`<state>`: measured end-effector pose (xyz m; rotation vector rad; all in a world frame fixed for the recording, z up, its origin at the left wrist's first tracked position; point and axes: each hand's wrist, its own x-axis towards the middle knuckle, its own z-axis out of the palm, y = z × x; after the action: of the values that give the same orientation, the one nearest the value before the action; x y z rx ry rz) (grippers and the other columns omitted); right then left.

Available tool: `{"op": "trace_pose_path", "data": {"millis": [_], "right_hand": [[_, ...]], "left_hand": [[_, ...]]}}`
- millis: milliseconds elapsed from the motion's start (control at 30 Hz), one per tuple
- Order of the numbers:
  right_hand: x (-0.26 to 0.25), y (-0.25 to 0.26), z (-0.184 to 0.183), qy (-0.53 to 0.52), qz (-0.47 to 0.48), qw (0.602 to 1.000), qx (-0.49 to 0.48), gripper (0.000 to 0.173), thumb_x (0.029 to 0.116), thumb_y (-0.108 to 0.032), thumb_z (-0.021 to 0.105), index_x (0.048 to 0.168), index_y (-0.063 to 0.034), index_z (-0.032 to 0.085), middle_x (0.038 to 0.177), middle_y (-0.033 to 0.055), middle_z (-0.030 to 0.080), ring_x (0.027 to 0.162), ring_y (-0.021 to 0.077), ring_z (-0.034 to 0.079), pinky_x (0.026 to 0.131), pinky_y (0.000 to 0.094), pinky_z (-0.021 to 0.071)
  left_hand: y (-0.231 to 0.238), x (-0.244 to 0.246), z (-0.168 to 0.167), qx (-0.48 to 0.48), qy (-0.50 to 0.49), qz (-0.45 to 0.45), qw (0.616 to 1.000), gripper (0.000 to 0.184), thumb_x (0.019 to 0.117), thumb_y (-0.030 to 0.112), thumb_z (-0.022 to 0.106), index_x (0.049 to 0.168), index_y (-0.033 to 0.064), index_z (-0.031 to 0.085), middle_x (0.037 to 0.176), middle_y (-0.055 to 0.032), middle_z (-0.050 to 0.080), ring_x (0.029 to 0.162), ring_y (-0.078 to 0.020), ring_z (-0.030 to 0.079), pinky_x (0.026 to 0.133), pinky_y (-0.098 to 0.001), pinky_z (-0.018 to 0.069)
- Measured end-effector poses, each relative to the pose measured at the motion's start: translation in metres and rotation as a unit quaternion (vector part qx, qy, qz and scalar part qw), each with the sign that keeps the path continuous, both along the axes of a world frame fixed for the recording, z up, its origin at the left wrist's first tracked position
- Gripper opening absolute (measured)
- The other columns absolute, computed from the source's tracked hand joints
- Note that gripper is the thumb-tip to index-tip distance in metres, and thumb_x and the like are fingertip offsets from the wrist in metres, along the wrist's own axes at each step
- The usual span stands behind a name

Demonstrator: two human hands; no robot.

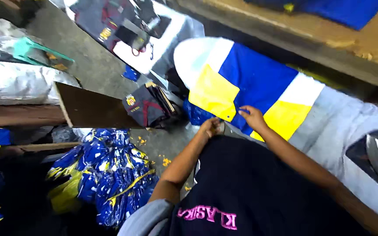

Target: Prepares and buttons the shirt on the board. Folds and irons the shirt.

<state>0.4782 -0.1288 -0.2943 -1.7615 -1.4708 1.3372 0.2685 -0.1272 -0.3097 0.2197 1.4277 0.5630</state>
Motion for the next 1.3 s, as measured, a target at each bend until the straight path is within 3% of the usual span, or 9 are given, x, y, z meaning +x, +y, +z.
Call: {"op": "trace_pose_path", "data": {"millis": [100, 333, 433, 600, 733, 867, 1033, 1167, 1300], "right_hand": [[0.001, -0.006, -0.008, 0.022, -0.051, 0.998, 0.016, 0.028, 0.1022, -0.011, 0.062, 0.125, 0.0039, 0.068, 0.128, 0.0260, 0.064, 0.123, 0.0366, 0.060, 0.106, 0.0529, 0.0451], [-0.004, -0.014, -0.010, 0.157, -0.148, 0.973, -0.084, 0.028, 0.0986, -0.007, 0.067, 0.124, 0.0034, 0.061, 0.106, 0.0146, 0.067, 0.082, 0.0141, 0.063, 0.071, 0.0303, 0.0540], [-0.007, -0.014, -0.007, 0.153, -0.146, 0.973, -0.093, 0.025, 0.0991, -0.007, 0.066, 0.122, 0.0027, 0.063, 0.106, 0.0135, 0.067, 0.083, 0.0136, 0.062, 0.071, 0.0298, 0.0530], [-0.017, -0.013, 0.000, 0.016, -0.047, 0.993, 0.109, 0.021, 0.0979, -0.008, 0.066, 0.113, 0.0070, 0.069, 0.115, 0.0226, 0.068, 0.098, 0.0270, 0.067, 0.089, 0.0417, 0.0551], [-0.028, -0.006, -0.006, -0.007, -0.026, 0.989, 0.143, 0.020, 0.0967, -0.009, 0.067, 0.108, 0.0070, 0.067, 0.107, 0.0224, 0.067, 0.088, 0.0259, 0.066, 0.081, 0.0397, 0.0548], [-0.037, -0.007, -0.008, -0.024, 0.008, 0.988, 0.153, 0.017, 0.0966, -0.007, 0.066, 0.106, 0.0073, 0.069, 0.106, 0.0228, 0.069, 0.087, 0.0269, 0.067, 0.080, 0.0393, 0.0555], [-0.037, -0.007, -0.012, 0.043, -0.029, 0.997, 0.050, 0.022, 0.0993, -0.006, 0.062, 0.117, 0.0076, 0.068, 0.110, 0.0214, 0.069, 0.092, 0.0233, 0.066, 0.086, 0.0380, 0.0539], [-0.036, -0.005, -0.012, 0.167, -0.071, 0.982, -0.060, 0.023, 0.1044, -0.010, 0.057, 0.122, 0.0034, 0.064, 0.098, 0.0091, 0.067, 0.079, 0.0080, 0.059, 0.074, 0.0271, 0.0511], [-0.036, -0.003, -0.010, 0.216, -0.080, 0.969, -0.085, 0.022, 0.1064, -0.008, 0.052, 0.122, 0.0032, 0.062, 0.095, 0.0058, 0.066, 0.076, 0.0055, 0.060, 0.072, 0.0245, 0.0521]], "left_hand": [[0.000, 0.009, -0.017, 0.006, -0.018, 0.012, 1.000, 0.039, 0.1086, 0.023, 0.046, 0.143, 0.0053, 0.045, 0.131, -0.0097, 0.058, 0.107, -0.0151, 0.060, 0.088, -0.0310, 0.0498], [-0.005, 0.024, -0.022, -0.023, -0.029, 0.019, 0.999, 0.039, 0.1048, 0.023, 0.058, 0.140, 0.0069, 0.050, 0.125, -0.0078, 0.060, 0.099, -0.0117, 0.062, 0.080, -0.0255, 0.0511], [-0.004, 0.026, -0.021, -0.021, -0.052, 0.031, 0.998, 0.036, 0.1050, 0.020, 0.058, 0.138, 0.0057, 0.050, 0.122, -0.0080, 0.061, 0.097, -0.0115, 0.063, 0.081, -0.0249, 0.0521], [0.003, 0.023, -0.027, -0.023, -0.047, 0.028, 0.998, 0.045, 0.1036, 0.023, 0.061, 0.143, 0.0056, 0.047, 0.129, -0.0105, 0.058, 0.101, -0.0136, 0.062, 0.082, -0.0252, 0.0520], [0.012, 0.026, -0.028, -0.024, -0.065, 0.009, 0.998, 0.025, 0.1039, 0.020, 0.060, 0.124, 0.0060, 0.056, 0.098, -0.0035, 0.063, 0.077, -0.0084, 0.062, 0.068, -0.0220, 0.0534], [0.008, 0.021, -0.028, -0.004, -0.041, -0.018, 0.999, 0.030, 0.1040, 0.019, 0.060, 0.130, 0.0069, 0.052, 0.104, -0.0050, 0.062, 0.080, -0.0091, 0.060, 0.071, -0.0240, 0.0516], [-0.006, 0.009, -0.014, 0.143, 0.022, -0.040, 0.989, 0.016, 0.1015, 0.009, 0.060, 0.114, 0.0031, 0.051, 0.095, -0.0047, 0.060, 0.075, -0.0091, 0.058, 0.068, -0.0260, 0.0503], [-0.009, 0.009, -0.003, 0.237, -0.003, -0.046, 0.970, 0.024, 0.0972, -0.001, 0.063, 0.118, -0.0016, 0.052, 0.098, -0.0065, 0.062, 0.083, -0.0108, 0.063, 0.074, -0.0290, 0.0559], [-0.009, 0.015, 0.002, 0.209, -0.051, -0.022, 0.976, 0.027, 0.0970, -0.005, 0.060, 0.121, 0.0013, 0.050, 0.099, -0.0053, 0.063, 0.080, -0.0092, 0.064, 0.073, -0.0262, 0.0570]]}}
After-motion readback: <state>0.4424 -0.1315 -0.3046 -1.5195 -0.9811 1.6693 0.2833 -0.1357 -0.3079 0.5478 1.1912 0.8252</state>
